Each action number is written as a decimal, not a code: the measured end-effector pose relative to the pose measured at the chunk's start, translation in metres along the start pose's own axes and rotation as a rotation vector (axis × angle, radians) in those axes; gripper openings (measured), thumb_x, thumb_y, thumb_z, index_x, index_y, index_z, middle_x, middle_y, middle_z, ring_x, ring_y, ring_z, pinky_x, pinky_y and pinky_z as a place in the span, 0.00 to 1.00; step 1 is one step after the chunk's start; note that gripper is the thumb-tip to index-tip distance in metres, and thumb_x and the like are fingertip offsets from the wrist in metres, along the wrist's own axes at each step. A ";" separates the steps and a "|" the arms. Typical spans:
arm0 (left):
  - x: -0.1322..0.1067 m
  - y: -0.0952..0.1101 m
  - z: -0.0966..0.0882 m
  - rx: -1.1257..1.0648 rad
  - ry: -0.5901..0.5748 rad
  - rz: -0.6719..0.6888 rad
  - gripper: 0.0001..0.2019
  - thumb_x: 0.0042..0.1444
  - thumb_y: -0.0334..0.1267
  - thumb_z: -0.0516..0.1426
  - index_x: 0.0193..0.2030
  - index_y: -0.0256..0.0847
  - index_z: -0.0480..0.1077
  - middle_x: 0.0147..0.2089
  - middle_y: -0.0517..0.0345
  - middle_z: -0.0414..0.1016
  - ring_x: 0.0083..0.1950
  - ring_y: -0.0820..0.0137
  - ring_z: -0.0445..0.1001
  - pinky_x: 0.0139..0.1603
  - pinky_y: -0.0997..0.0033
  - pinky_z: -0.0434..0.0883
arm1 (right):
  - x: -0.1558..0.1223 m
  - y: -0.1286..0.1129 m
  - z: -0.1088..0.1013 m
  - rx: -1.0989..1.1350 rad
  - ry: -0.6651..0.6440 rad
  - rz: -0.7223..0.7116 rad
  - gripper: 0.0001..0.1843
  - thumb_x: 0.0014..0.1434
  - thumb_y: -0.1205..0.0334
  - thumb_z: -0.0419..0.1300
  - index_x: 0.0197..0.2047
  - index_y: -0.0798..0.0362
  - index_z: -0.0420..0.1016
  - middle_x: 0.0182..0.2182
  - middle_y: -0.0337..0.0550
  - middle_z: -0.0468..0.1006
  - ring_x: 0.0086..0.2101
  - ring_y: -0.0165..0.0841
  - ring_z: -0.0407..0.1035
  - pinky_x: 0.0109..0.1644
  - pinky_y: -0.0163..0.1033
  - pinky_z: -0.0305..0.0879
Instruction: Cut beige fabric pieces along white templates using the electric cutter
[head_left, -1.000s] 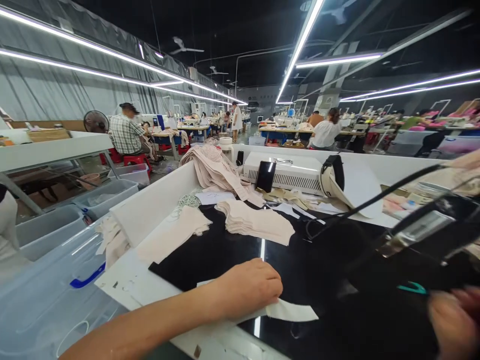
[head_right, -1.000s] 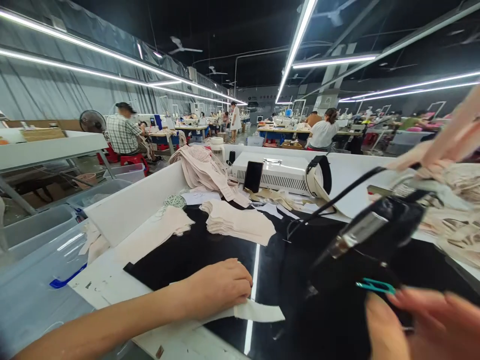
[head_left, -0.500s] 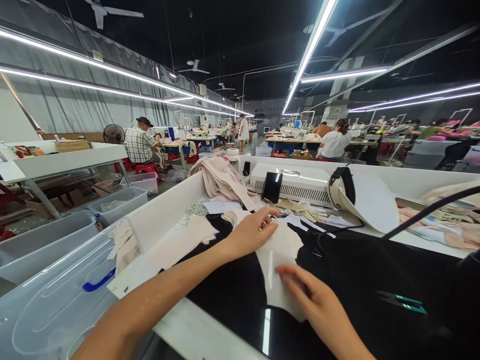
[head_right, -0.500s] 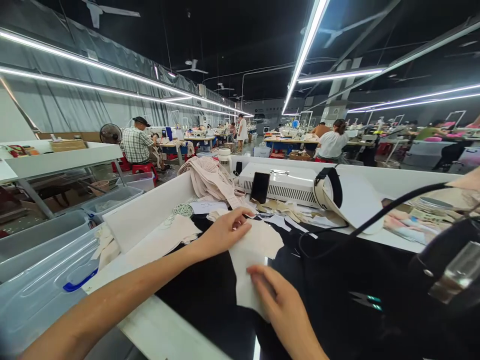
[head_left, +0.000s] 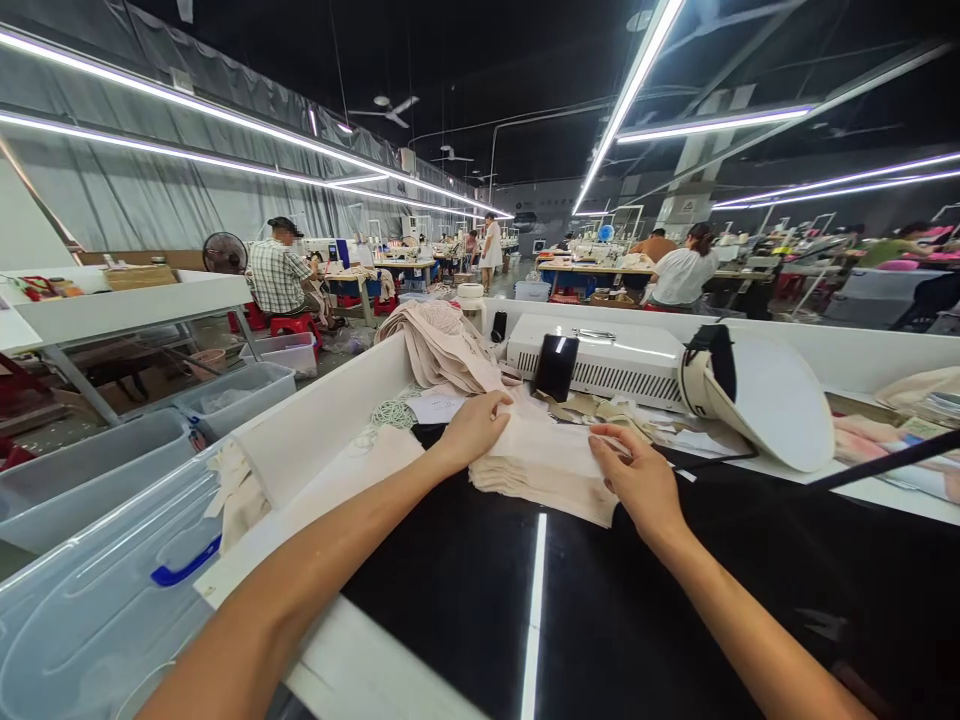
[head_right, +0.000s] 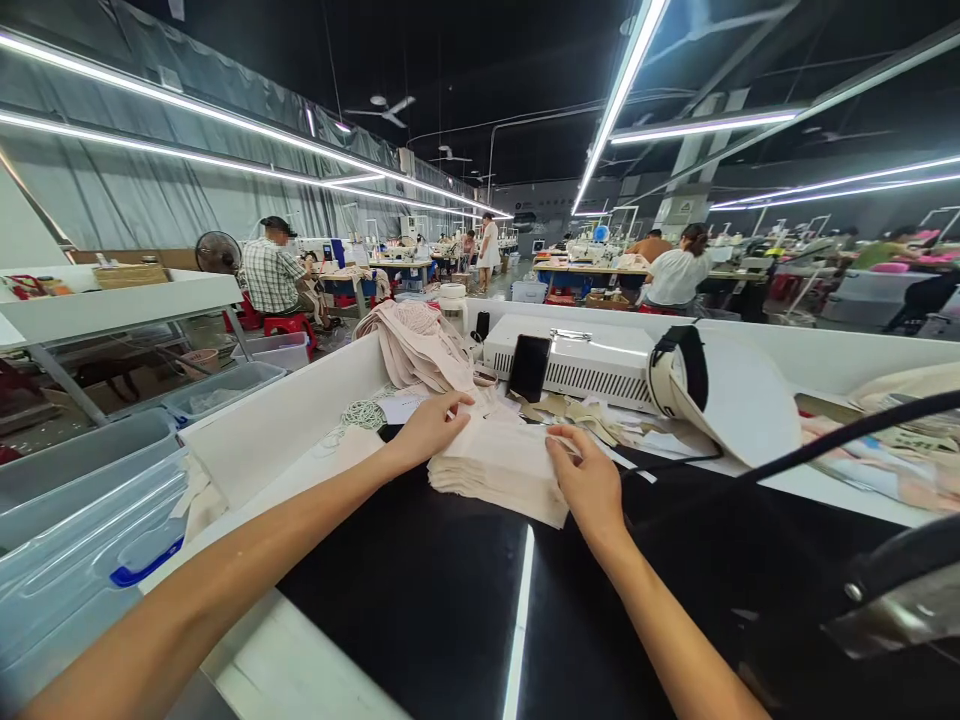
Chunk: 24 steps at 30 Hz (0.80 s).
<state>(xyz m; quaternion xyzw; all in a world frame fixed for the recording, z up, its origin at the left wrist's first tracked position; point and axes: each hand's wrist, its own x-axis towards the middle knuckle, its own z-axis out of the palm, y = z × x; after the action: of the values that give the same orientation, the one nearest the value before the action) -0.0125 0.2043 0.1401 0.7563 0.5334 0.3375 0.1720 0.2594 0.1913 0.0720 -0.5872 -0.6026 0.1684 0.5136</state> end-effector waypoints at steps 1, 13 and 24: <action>-0.001 -0.003 0.004 0.014 -0.011 -0.008 0.20 0.71 0.32 0.59 0.66 0.40 0.82 0.53 0.50 0.86 0.52 0.57 0.84 0.66 0.59 0.78 | 0.002 0.005 0.003 -0.033 -0.008 -0.016 0.29 0.63 0.35 0.60 0.50 0.48 0.88 0.23 0.38 0.76 0.24 0.40 0.69 0.33 0.45 0.71; -0.010 -0.015 0.003 0.101 -0.076 -0.080 0.18 0.77 0.38 0.62 0.69 0.37 0.79 0.56 0.46 0.87 0.56 0.59 0.85 0.65 0.56 0.79 | -0.012 0.032 0.003 -0.263 -0.074 -0.321 0.23 0.69 0.46 0.57 0.53 0.47 0.88 0.55 0.56 0.85 0.59 0.59 0.75 0.70 0.66 0.67; -0.081 -0.083 -0.105 0.331 -0.163 -0.354 0.14 0.78 0.48 0.67 0.53 0.38 0.80 0.53 0.52 0.84 0.53 0.60 0.84 0.59 0.52 0.83 | -0.074 -0.012 -0.002 -0.138 -0.222 -0.433 0.19 0.76 0.46 0.58 0.53 0.43 0.88 0.56 0.51 0.86 0.58 0.52 0.81 0.66 0.59 0.77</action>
<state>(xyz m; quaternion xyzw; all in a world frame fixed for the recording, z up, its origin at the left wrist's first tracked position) -0.1591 0.1496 0.1366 0.6936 0.6899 0.1482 0.1450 0.2386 0.1221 0.0518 -0.4559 -0.7771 0.0762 0.4271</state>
